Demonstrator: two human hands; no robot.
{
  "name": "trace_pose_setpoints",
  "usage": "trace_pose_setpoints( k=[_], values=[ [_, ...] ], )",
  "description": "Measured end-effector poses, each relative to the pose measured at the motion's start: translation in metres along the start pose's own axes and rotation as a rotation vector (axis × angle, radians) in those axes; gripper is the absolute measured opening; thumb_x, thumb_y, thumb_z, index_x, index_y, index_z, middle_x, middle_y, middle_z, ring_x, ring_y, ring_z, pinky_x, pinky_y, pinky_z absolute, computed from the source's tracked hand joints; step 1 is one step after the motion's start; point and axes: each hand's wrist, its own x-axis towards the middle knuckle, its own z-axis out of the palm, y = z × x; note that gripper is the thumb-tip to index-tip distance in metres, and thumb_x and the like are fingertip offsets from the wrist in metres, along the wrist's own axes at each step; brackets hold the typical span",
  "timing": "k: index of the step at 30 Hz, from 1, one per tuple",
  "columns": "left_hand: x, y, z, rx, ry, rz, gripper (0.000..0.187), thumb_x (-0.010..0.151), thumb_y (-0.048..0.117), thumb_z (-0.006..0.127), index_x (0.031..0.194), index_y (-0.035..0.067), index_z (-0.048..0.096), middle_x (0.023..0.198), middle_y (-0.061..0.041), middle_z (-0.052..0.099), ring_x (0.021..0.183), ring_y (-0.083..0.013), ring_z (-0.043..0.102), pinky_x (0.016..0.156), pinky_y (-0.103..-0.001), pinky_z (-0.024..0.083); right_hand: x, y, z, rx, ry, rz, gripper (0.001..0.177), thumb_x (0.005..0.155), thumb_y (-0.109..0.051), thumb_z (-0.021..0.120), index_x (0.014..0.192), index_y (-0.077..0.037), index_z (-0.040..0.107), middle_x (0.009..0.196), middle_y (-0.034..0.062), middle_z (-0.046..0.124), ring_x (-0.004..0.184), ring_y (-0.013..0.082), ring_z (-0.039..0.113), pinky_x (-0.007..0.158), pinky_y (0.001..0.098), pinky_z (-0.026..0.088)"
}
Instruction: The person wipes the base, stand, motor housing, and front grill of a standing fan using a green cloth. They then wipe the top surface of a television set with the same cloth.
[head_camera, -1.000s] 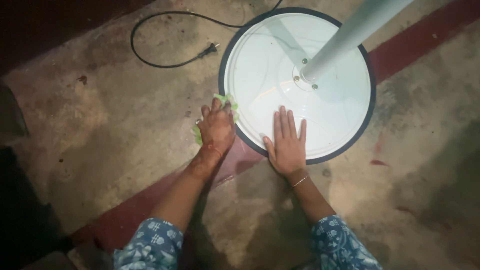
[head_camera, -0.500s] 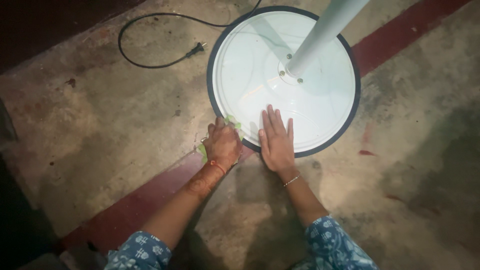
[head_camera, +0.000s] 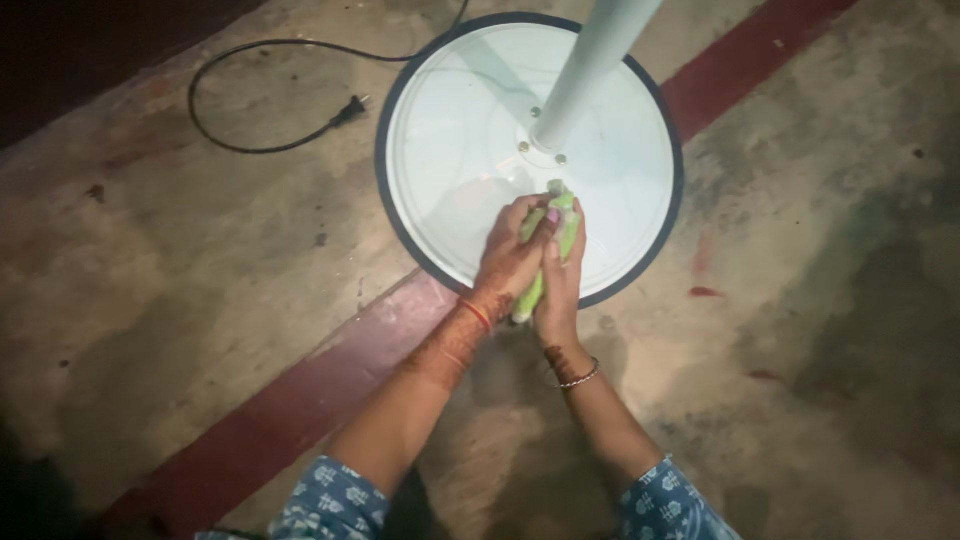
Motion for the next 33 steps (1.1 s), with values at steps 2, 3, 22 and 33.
trace_pose_setpoints(
  k=[2,3,22,33],
  values=[
    [0.002,-0.005,0.019,-0.093,-0.144,0.006,0.05,0.102,0.043,0.047,0.136,0.008,0.057,0.131,-0.018,0.063,0.124,-0.029,0.062,0.106,-0.038,0.046,0.004,-0.001,-0.011,0.073,0.12,0.066,0.062,0.108,-0.03,0.05,0.16,-0.004,0.028,0.159,0.0144,0.04,0.147,0.0252,0.039,0.123,0.037,0.03],
    [0.005,-0.009,0.028,-0.137,-0.217,0.01,0.052,0.103,0.044,0.042,0.139,0.008,0.055,0.133,-0.018,0.064,0.127,-0.0299,0.061,0.109,-0.039,0.044,0.006,0.001,-0.018,0.111,0.182,0.097,0.061,0.107,-0.029,0.052,0.159,-0.005,0.03,0.158,0.0143,0.043,0.145,0.025,0.042,0.121,0.0371,0.032],
    [0.068,-0.027,0.045,1.208,-0.247,0.787,0.062,0.1,0.041,0.049,0.154,0.012,0.043,0.162,-0.005,0.041,0.151,-0.0219,0.032,0.126,-0.05,0.017,0.159,0.038,-0.202,-1.077,-0.013,-0.194,0.054,0.096,-0.008,0.065,0.148,-0.006,0.051,0.155,0.0306,0.044,0.139,0.0454,0.049,0.116,0.0497,0.044],
    [0.069,-0.015,0.043,1.192,-0.281,0.741,0.062,0.1,0.04,0.046,0.155,0.013,0.042,0.162,-0.004,0.04,0.152,-0.0215,0.032,0.126,-0.049,0.018,0.206,0.078,-0.183,-1.258,-0.18,0.219,0.059,0.103,-0.045,0.038,0.158,-0.025,0.04,0.162,0.0089,0.036,0.145,0.0434,0.033,0.115,0.0645,0.025]
  ],
)
